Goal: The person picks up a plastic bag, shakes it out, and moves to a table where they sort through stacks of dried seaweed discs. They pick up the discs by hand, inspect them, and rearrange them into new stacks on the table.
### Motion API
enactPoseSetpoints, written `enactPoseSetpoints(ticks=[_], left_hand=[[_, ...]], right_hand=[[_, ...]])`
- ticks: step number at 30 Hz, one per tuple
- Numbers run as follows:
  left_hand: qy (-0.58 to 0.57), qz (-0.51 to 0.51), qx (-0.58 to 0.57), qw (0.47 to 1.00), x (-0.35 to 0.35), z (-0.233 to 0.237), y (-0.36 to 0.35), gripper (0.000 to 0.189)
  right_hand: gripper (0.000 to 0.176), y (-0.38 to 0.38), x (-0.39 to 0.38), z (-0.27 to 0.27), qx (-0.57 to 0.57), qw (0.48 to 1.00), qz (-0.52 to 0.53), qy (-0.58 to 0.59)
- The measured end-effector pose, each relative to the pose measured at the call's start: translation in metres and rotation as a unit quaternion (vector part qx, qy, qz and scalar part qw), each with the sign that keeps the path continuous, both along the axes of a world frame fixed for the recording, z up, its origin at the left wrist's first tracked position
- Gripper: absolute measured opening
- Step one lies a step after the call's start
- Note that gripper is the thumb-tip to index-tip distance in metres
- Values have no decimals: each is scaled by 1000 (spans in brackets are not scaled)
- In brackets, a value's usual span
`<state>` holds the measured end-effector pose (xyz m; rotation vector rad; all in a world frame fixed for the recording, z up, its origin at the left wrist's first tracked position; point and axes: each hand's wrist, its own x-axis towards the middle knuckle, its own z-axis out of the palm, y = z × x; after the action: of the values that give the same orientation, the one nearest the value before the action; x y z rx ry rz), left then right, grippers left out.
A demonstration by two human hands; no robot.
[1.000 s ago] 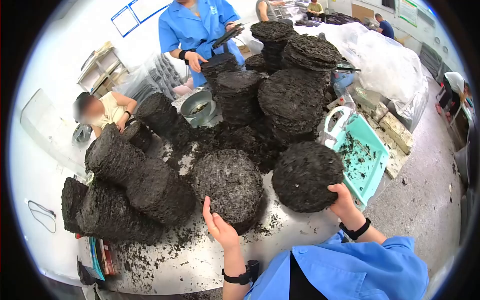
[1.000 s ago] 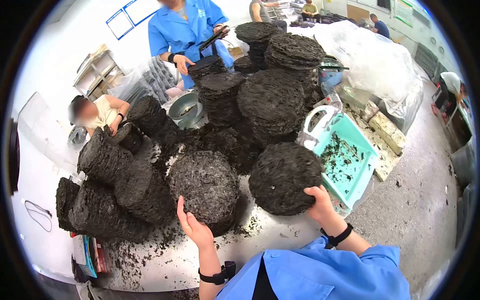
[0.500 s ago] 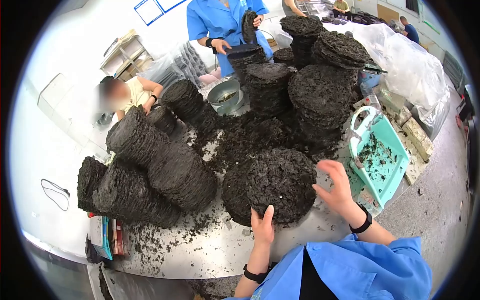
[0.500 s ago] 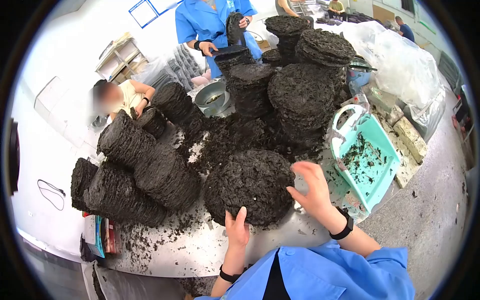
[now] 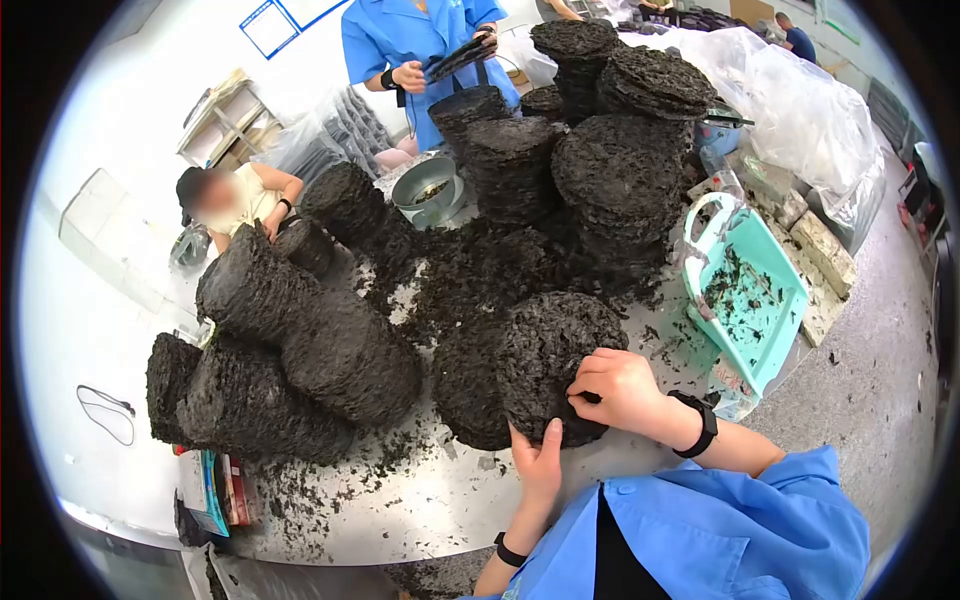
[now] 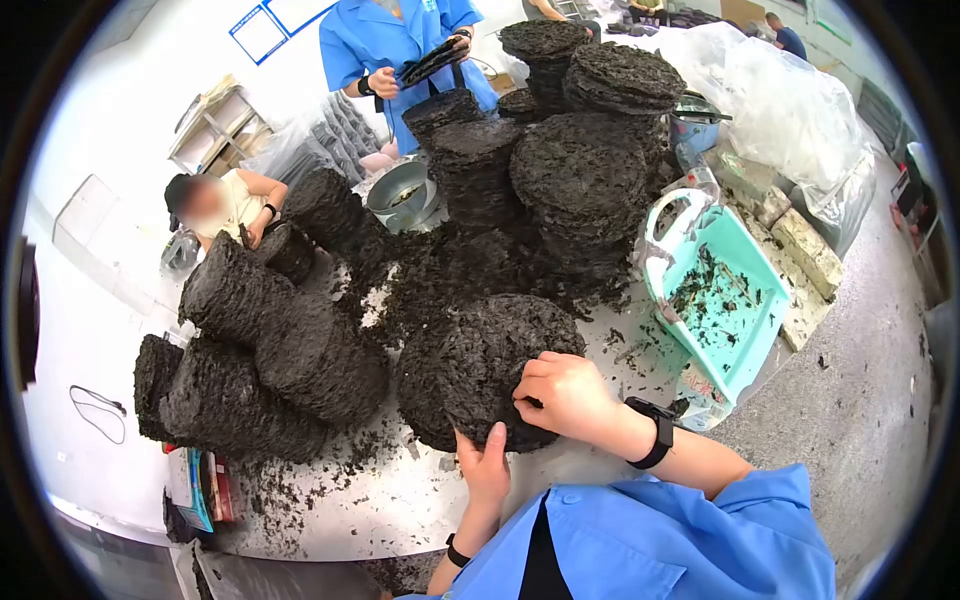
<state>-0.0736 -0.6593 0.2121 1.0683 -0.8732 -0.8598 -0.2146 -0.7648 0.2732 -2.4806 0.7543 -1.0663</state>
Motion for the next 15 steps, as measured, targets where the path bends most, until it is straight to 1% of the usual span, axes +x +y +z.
enactPoseSetpoints(ticks=[1,2,3,4,5,6,7,8,9,10,11,12,13,14,15], left_hand=[[54,-1,14,998,1,0,-2,51],[109,0,27,994,1,0,-5,50],[115,4,23,993,1,1,-7,50],[161,-9,29,986,2,3,-8,51],[205,-20,35,978,5,4,-10,51],[181,-7,41,983,10,5,-10,48],[182,5,36,983,19,1,-10,48],[159,23,26,987,31,-6,-9,49],[136,42,16,990,42,-9,-7,49],[108,72,12,991,51,-6,-6,46],[108,85,8,991,61,-5,-4,46],[-8,77,36,996,72,-6,-3,46],[-120,70,61,988,80,-9,-4,45],[-157,83,83,981,82,-12,-6,47],[-190,75,131,970,81,-18,-5,58]], right_hand=[[10,-1,-3,0,-2,1000,0,4],[10,-2,-7,0,49,997,7,-61],[10,-5,-11,2,101,987,16,-125],[9,-5,-26,11,203,968,28,-144],[10,-12,-46,10,242,958,24,-153],[8,-21,-73,12,293,938,22,-183],[4,-35,-105,-2,353,898,38,-258],[5,-53,-142,-18,337,882,21,-329],[15,-67,-183,-22,373,866,-50,-329],[18,-71,-195,-16,170,945,-220,-175],[22,-70,-198,-7,-55,928,-368,-10],[22,-65,-191,5,-57,932,-357,-12],[23,-60,-180,20,6,943,-330,-36],[23,-59,-165,32,69,950,-300,-59],[21,-58,-142,31,177,954,-203,-134]])
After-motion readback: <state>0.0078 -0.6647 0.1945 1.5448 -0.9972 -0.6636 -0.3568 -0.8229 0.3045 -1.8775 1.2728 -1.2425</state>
